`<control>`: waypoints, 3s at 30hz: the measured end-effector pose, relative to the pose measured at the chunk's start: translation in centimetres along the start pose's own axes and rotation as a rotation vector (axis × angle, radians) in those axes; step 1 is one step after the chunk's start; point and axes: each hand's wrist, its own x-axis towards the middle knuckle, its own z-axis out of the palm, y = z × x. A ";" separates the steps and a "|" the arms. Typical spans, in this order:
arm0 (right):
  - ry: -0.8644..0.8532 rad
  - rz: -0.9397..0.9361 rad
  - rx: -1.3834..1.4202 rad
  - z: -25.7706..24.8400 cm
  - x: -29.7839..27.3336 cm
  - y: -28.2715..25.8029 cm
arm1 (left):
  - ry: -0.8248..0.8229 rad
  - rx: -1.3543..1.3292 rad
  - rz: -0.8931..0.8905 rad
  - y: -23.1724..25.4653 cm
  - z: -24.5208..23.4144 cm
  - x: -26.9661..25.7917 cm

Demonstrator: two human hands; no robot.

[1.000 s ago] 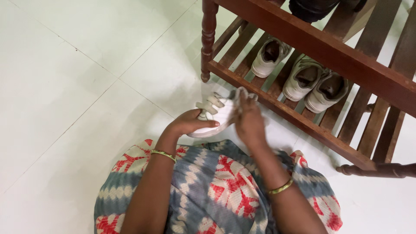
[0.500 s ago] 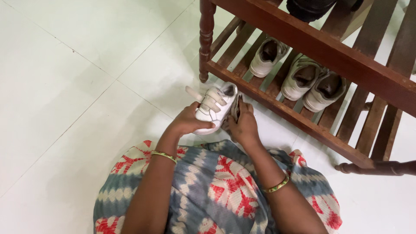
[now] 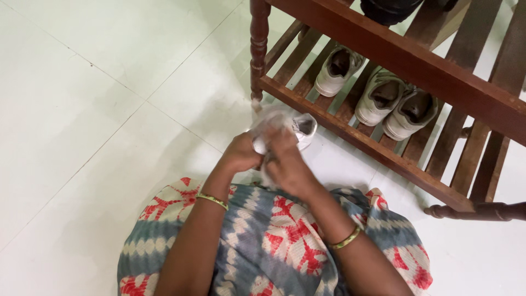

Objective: The person sits on the floor and wipes a white sneaker with a cloth, cleaning the upper, laces, and sides. The person rotates the shoe to reach different areas and continues wiping until the end of the clip.

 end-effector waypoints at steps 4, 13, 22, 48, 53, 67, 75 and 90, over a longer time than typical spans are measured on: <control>-0.243 0.123 -0.247 1.8 0.2 -1.9 | 0.107 0.184 0.011 -0.6 -0.4 -0.3; -0.200 0.250 -0.187 -0.6 0.2 -1.4 | 0.069 -0.133 0.107 -1.5 -0.4 0.4; 0.487 0.582 0.420 -4.0 -0.7 7.6 | 0.057 -0.265 0.047 0.2 -3.2 -1.3; 0.593 0.333 -0.085 2.2 -1.5 5.2 | -0.043 -0.344 0.120 2.2 -1.8 -2.0; 0.644 0.360 -0.131 1.1 0.4 3.0 | -0.151 -0.321 0.090 2.1 -1.9 -2.3; 0.282 0.842 1.113 -1.6 0.3 6.5 | 0.195 -0.915 0.193 -0.8 -4.9 -1.3; 0.422 0.378 0.464 4.3 -1.3 -2.2 | 0.165 -1.435 0.124 0.0 2.3 0.7; 0.311 0.292 0.754 3.8 -2.2 7.6 | -0.023 -1.302 0.238 1.5 3.4 -0.4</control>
